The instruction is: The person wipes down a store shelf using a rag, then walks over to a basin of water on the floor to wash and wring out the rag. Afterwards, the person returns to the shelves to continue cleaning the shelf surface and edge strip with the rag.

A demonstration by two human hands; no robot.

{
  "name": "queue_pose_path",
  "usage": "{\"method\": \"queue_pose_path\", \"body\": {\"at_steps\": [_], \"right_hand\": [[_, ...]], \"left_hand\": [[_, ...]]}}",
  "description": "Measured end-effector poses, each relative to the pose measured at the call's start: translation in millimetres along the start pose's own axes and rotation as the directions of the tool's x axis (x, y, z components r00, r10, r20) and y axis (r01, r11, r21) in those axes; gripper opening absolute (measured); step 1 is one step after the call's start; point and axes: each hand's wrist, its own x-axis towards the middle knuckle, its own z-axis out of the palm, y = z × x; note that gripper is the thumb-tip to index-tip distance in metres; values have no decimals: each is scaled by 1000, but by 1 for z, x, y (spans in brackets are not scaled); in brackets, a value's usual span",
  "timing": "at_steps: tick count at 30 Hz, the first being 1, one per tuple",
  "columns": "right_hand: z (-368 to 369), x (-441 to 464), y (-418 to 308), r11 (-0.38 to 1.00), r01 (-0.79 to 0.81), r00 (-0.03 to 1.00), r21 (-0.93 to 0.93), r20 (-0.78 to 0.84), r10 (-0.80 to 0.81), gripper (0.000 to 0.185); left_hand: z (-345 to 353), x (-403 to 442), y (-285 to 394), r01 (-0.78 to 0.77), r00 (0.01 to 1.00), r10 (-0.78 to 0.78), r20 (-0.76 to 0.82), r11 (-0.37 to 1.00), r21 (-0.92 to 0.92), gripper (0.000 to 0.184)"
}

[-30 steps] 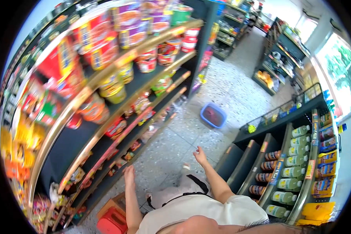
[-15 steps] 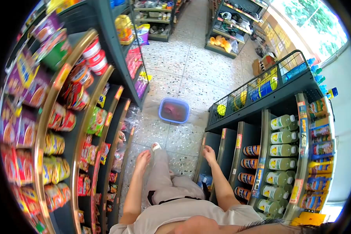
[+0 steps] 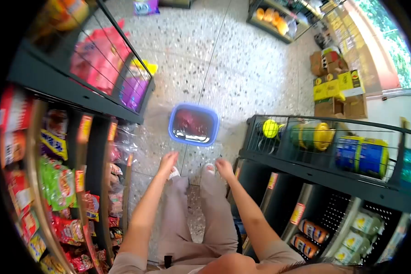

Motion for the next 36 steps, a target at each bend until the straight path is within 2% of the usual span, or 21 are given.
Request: {"method": "queue_pose_path", "body": {"at_steps": [3,5,8,9,12,14,16,17,19,20,21,22,23,24,25,26,27,28,30,32,36], "right_hand": [[66,115,44,988,130,986,-87,-89,-138,32],[83,173,45,970,82,997,-227,4,-83,34],[136,261,95,910,282,957,-304,30,-287,33],[146,278,96,894,258,966,-367,73,-249,36],[180,327,93,838,308,939,-450,4,-343,36],[193,344,79,743,344,894,-574,-44,-447,44],[214,369,87,659,353,903,-664,59,-425,39],[224,385,95,648,364,890,-669,43,-454,37],[222,399,96,843,230,952,-485,-70,-299,34],[220,401,96,914,153,973,-376,-103,-206,33],[218,403,100,985,159,963,-64,-211,-170,29],[213,405,98,992,127,964,24,-239,-117,26],[210,401,99,939,176,974,296,-190,-122,25],[197,379,90,818,187,981,544,-141,-130,24],[188,359,72,779,151,988,609,-106,-108,26],[184,339,55,733,119,993,670,-75,-92,28],[185,324,50,765,277,961,582,-169,-219,25],[174,299,33,866,324,945,381,-182,-273,21],[182,276,28,824,478,871,304,-284,-400,22],[194,267,23,769,597,776,230,-410,-480,19],[203,290,29,873,488,768,6,-478,-426,23]], "left_hand": [[27,87,-9,-23,1000,23,1,996,-88,30],[36,146,-23,-4,1000,7,15,986,-169,29],[42,228,-49,-25,998,34,51,986,-163,28],[41,252,-57,-19,998,27,51,988,-155,28],[39,322,-69,-32,998,39,47,991,-128,27],[39,358,-68,-55,997,59,43,995,-88,28],[39,387,-71,-65,996,67,55,997,-53,29],[42,399,-74,-55,997,58,49,997,-46,29],[51,413,-79,-23,998,28,64,997,-72,29],[51,424,-87,0,989,17,148,994,-113,32],[56,420,-87,35,983,-8,183,989,-146,32],[65,412,-87,80,975,-40,217,981,-178,33],[75,406,-84,190,956,-124,265,952,-241,35],[88,398,-86,308,924,-209,321,903,-298,37],[97,388,-80,301,907,-137,398,872,-386,47],[102,390,-76,292,851,9,525,822,-489,57],[105,415,-84,265,847,73,527,801,-537,57],[107,440,-93,237,839,139,525,777,-584,57],[109,401,-57,306,876,-64,478,839,-449,46],[99,446,-79,363,764,42,643,797,-483,41],[99,442,-98,262,721,254,645,762,-593,36]]}}
